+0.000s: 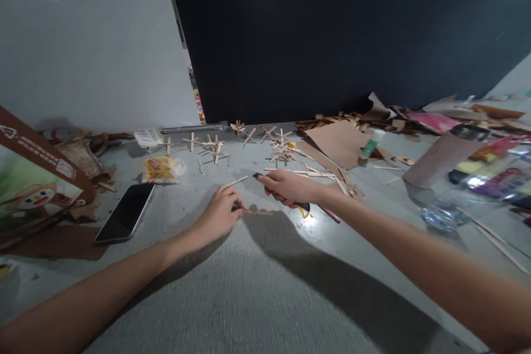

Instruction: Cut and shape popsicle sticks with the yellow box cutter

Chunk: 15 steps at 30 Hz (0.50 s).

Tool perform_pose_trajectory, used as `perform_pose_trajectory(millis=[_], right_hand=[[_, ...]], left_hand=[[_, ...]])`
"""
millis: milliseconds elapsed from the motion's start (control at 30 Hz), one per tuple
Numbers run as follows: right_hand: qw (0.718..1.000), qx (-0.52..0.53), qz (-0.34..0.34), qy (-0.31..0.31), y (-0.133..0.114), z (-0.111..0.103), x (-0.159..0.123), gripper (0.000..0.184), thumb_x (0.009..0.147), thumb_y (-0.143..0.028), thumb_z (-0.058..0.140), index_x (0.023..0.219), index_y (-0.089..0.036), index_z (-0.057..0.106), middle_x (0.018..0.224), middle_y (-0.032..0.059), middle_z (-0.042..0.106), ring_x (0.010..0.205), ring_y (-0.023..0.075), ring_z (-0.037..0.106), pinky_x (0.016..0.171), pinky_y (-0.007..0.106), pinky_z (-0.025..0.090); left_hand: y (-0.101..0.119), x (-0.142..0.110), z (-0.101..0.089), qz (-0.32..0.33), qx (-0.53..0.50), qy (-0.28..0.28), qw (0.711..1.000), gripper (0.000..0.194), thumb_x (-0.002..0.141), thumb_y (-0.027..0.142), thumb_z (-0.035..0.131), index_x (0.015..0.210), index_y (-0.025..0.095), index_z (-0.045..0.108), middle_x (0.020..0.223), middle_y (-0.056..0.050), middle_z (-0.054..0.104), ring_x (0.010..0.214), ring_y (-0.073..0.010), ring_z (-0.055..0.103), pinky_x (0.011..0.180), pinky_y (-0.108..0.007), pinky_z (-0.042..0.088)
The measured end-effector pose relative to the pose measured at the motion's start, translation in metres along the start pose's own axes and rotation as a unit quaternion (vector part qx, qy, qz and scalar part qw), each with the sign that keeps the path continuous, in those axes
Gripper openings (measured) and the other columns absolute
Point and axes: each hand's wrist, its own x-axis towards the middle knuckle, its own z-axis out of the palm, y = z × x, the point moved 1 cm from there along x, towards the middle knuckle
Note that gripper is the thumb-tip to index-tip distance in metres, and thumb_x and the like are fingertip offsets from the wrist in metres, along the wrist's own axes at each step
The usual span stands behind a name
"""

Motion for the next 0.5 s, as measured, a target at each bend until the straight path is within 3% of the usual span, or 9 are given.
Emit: perform_pose_trajectory(millis=[200, 300, 367, 500], right_hand=[[0.97, -0.156, -0.093, 0.162, 0.023, 0.023, -0.019, 0.032, 0.111, -0.041, 0.036, 0.088, -0.024, 0.051, 0.066, -0.0003, 0.054, 0.061, 0.0182, 0.055, 0.058, 0.028, 0.04], [0.973, -0.154, -0.079, 0.151, 0.034, 0.036, -0.025, 0.023, 0.11, -0.041, 0.035, 0.096, -0.026, 0.047, 0.064, -0.0016, 0.057, 0.055, 0.0191, 0.057, 0.055, 0.028, 0.038], [0.984, -0.113, -0.054, 0.123, 0.036, 0.044, -0.027, 0.023, 0.11, -0.042, 0.034, 0.098, -0.026, 0.045, 0.062, -0.0032, 0.059, 0.05, 0.0183, 0.059, 0.052, 0.028, 0.038], [0.99, -0.026, -0.074, 0.12, 0.032, 0.058, -0.03, 0.025, 0.109, -0.042, 0.034, 0.09, -0.027, 0.04, 0.065, -0.0032, 0.061, 0.051, 0.0163, 0.064, 0.052, 0.026, 0.045]], left_hand=[[0.0, -0.012, -0.005, 0.03, 0.035, -0.048, 0.998, 0.016, 0.097, 0.012, 0.054, 0.085, 0.023, 0.06, 0.102, -0.01, 0.064, 0.107, -0.031, 0.059, 0.096, -0.046, 0.051], [0.0, -0.012, -0.01, 0.042, 0.037, -0.077, 0.995, 0.017, 0.097, 0.014, 0.052, 0.083, 0.024, 0.053, 0.101, -0.009, 0.063, 0.105, -0.0296, 0.059, 0.091, -0.042, 0.051], [0.002, -0.011, -0.011, 0.02, 0.008, -0.085, 0.996, 0.019, 0.101, 0.019, 0.049, 0.083, 0.025, 0.051, 0.093, -0.006, 0.062, 0.092, -0.0265, 0.061, 0.081, -0.038, 0.048], [0.014, -0.01, -0.005, -0.054, -0.168, -0.08, 0.981, 0.023, 0.11, 0.031, 0.037, 0.095, 0.025, 0.053, 0.069, 0.002, 0.056, 0.061, -0.0182, 0.053, 0.061, -0.031, 0.039]])
